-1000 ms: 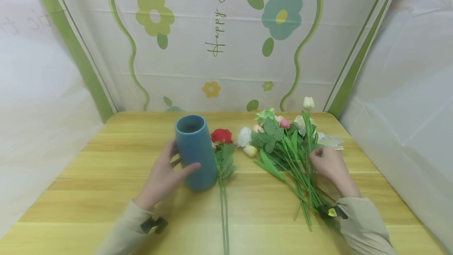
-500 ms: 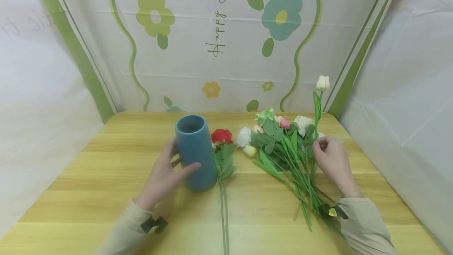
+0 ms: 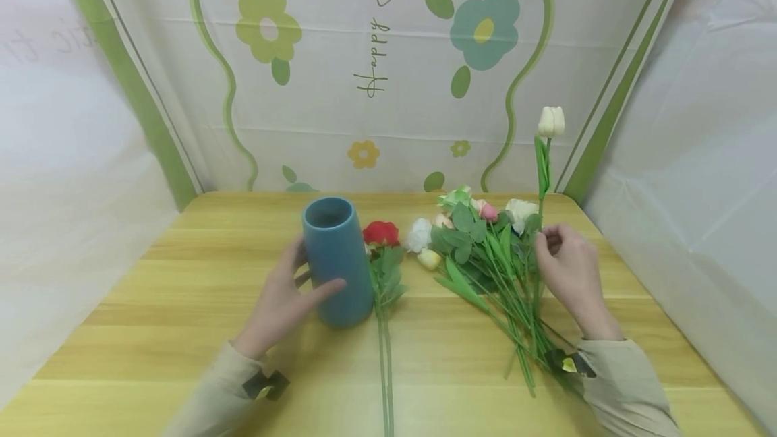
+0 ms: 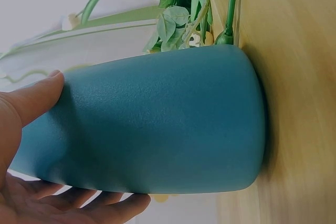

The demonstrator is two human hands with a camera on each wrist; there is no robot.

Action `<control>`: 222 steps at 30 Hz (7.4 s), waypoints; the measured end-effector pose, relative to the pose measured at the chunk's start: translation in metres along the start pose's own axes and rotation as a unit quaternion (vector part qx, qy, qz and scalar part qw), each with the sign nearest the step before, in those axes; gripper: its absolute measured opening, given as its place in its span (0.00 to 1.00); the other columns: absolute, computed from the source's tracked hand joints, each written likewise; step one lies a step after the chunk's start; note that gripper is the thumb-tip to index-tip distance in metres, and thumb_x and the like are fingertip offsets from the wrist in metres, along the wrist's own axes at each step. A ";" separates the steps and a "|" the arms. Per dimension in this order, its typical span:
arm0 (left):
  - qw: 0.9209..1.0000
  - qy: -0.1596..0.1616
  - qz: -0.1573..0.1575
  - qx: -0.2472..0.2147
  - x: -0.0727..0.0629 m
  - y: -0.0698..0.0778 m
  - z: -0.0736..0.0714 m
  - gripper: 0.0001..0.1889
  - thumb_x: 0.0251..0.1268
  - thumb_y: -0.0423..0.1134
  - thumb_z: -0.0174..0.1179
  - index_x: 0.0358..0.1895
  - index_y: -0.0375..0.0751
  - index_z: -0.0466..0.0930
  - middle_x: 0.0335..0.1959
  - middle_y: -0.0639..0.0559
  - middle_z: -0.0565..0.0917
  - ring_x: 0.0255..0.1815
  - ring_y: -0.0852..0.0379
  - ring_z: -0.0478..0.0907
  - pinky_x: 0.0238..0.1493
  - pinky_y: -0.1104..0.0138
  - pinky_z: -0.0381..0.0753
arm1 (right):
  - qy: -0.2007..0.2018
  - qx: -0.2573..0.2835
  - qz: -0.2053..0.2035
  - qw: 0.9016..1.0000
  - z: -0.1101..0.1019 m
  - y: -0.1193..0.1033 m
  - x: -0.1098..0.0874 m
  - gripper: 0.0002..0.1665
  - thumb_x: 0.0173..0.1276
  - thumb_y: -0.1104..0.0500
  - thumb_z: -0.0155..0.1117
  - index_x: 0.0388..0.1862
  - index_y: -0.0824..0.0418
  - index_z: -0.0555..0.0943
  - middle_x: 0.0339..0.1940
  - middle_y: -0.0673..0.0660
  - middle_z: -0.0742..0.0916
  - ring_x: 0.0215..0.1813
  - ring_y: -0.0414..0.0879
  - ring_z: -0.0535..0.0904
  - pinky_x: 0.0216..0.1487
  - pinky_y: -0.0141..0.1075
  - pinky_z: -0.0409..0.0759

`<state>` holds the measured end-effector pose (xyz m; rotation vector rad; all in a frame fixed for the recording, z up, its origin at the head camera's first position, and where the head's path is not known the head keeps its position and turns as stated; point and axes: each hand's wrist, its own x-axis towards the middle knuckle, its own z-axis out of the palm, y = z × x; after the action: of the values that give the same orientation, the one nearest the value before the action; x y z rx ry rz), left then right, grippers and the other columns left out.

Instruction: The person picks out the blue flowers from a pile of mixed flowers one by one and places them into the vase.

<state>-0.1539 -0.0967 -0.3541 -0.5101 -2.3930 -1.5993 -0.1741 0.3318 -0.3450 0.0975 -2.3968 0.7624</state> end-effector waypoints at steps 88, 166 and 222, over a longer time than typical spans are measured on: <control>1.000 0.001 0.009 0.012 0.001 0.001 -0.003 0.49 0.57 0.49 0.73 0.77 0.45 0.52 0.70 0.48 0.66 0.67 0.47 0.67 0.62 0.48 0.72 | -0.287 0.217 0.063 0.931 0.095 -0.181 -0.084 0.06 0.63 0.70 0.59 0.28 0.66 0.81 0.17 0.53 0.82 0.14 0.44 0.76 0.15 0.34 0.76; 1.000 0.004 0.000 -0.003 -0.001 0.000 0.000 0.49 0.55 0.50 0.74 0.77 0.48 0.53 0.69 0.50 0.67 0.67 0.48 0.67 0.61 0.48 0.73 | -0.237 0.057 0.083 0.966 0.074 -0.159 -0.055 0.10 0.68 0.60 0.65 0.26 0.59 0.83 0.17 0.49 0.78 0.18 0.43 0.71 0.22 0.37 0.72; 1.000 0.003 0.006 0.001 0.000 -0.002 0.001 0.48 0.56 0.50 0.73 0.76 0.49 0.54 0.70 0.51 0.66 0.67 0.47 0.66 0.61 0.47 0.72 | -0.227 -0.137 0.038 0.964 0.009 -0.060 0.003 0.25 0.63 0.65 0.56 0.12 0.52 0.57 0.13 0.46 0.57 0.18 0.41 0.51 0.18 0.32 0.51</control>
<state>-0.1550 -0.0962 -0.3559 -0.5169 -2.3827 -1.5913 -0.1666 0.2772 -0.3192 0.0737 -2.9337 0.4676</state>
